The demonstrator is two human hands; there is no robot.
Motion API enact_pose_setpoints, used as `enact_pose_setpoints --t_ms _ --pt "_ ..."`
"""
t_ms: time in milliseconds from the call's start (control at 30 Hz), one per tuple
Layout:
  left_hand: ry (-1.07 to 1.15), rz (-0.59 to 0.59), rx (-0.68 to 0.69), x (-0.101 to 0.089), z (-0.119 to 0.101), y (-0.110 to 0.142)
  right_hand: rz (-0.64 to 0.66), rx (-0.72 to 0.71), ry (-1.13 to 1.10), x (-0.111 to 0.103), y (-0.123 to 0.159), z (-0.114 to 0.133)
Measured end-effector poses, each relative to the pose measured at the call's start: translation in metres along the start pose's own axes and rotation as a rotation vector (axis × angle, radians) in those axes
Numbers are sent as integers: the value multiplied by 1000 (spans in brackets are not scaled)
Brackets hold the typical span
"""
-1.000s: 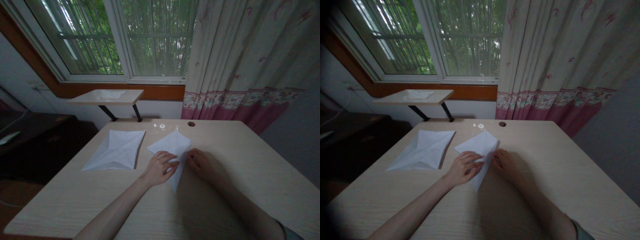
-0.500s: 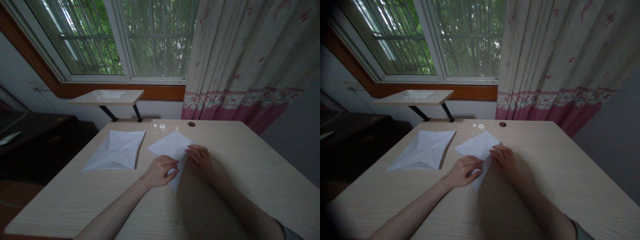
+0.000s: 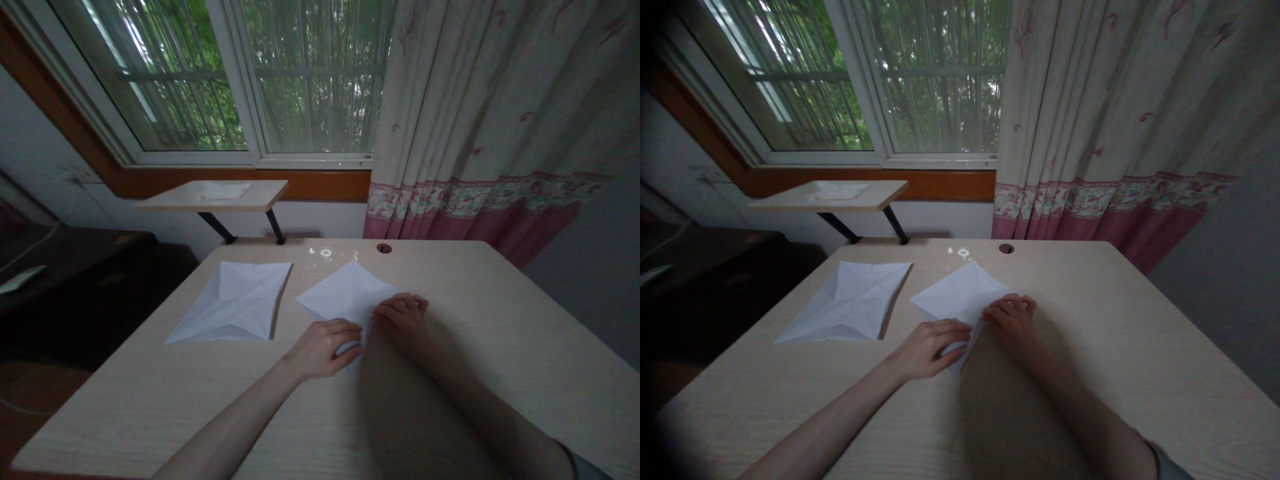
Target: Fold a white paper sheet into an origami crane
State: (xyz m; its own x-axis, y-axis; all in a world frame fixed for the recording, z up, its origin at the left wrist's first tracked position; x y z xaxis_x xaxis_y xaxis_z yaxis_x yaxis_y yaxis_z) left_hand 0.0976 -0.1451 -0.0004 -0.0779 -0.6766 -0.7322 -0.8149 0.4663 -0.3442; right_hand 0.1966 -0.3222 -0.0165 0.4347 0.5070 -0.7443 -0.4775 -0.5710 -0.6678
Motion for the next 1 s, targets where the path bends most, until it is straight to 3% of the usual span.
enact_pose_setpoints --t_ms 167,467,733,1000 --pt "-22 -29 59 -2 2 4 31 81 21 4 0 -7" --pt "-190 -331 157 -8 -3 3 51 106 45 6 -1 -9" --pt "-358 -503 -61 -14 6 7 93 142 2 12 0 -11" --pt "-412 -512 -243 -14 19 8 198 130 48 23 2 -11"
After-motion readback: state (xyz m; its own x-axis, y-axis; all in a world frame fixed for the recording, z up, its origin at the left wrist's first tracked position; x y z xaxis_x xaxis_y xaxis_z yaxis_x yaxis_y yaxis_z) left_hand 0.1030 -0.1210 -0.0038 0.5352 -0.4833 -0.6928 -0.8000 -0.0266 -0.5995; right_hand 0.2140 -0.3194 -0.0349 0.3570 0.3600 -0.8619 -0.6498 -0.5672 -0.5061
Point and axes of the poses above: each hand's wrist, its own y-axis away from the middle knuckle, its own x-axis out of the palm, z = x × y, the point moved 4 cm from there along -y, towards the middle knuckle, and after that the axes turned 14 degrees about y, right-handed, at the moved point
